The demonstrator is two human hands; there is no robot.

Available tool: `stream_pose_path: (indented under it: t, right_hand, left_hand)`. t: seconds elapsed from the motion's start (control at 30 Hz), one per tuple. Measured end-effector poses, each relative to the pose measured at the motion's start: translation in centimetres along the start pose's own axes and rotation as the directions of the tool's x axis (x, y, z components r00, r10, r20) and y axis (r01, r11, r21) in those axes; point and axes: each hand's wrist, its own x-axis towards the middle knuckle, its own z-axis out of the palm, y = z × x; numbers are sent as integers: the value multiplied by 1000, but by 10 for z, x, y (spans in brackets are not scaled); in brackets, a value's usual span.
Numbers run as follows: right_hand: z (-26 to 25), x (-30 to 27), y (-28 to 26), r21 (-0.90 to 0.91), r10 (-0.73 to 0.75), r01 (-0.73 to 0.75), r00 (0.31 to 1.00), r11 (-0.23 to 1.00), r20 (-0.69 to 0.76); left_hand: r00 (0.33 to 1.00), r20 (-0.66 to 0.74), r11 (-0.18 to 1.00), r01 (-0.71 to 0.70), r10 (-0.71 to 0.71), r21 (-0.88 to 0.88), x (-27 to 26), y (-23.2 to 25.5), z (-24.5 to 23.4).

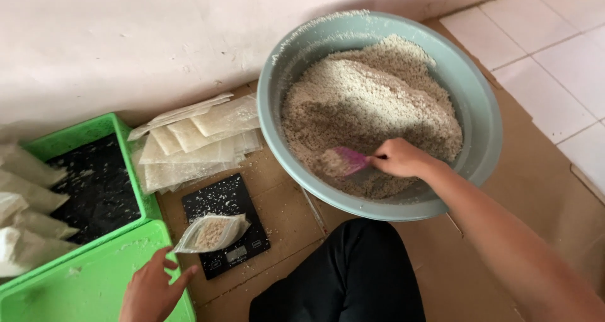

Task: Scooping grains from a large basin into small plastic bags and weighing them on a digital scale for packaging.

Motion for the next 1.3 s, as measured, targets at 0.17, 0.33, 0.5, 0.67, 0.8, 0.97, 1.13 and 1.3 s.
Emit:
stream_pose_path:
  t: [0.17, 0.33, 0.5, 0.67, 0.8, 0.97, 1.13, 1.3]
  right_hand:
    - [0, -12, 25, -48, 18, -25, 990, 999, -143]
    - [-14, -56, 11, -36, 62, -72, 970, 997, -235]
    - [-25, -107, -32, -36, 35, -53, 922, 998, -385]
    - [-18, -134, -91, -14, -14, 9, 903, 1000, -430]
    - [7, -131, -142, 1, -79, 84, 943, 996, -322]
    - [52, -99, -173, -71, -360, 366, 827, 928, -433]
    - [72, -67, -181, -132, -481, 473, 768, 871, -423]
    - [81, -72, -199, -293, -632, 562, 649, 773, -424]
  left_hand:
    - [934, -305, 939, -261, 187, -225, -18, 0, -2]
    - [605, -681, 708, -683, 413, -177, -38, 7, -3]
    - [441, -727, 557, -825, 526, -97, -42, 6, 7]
    - [388, -619, 482, -876, 683, -16, -43, 5, 11]
    - [525, -519, 587, -808, 675, -54, -47, 7, 8]
    - [562, -510, 646, -763, 651, -18, -47, 10, 13]
    - [652, -417, 702, -710, 633, -43, -64, 16, -7]
    - [716, -325, 741, -669, 618, -63, -75, 17, -17]
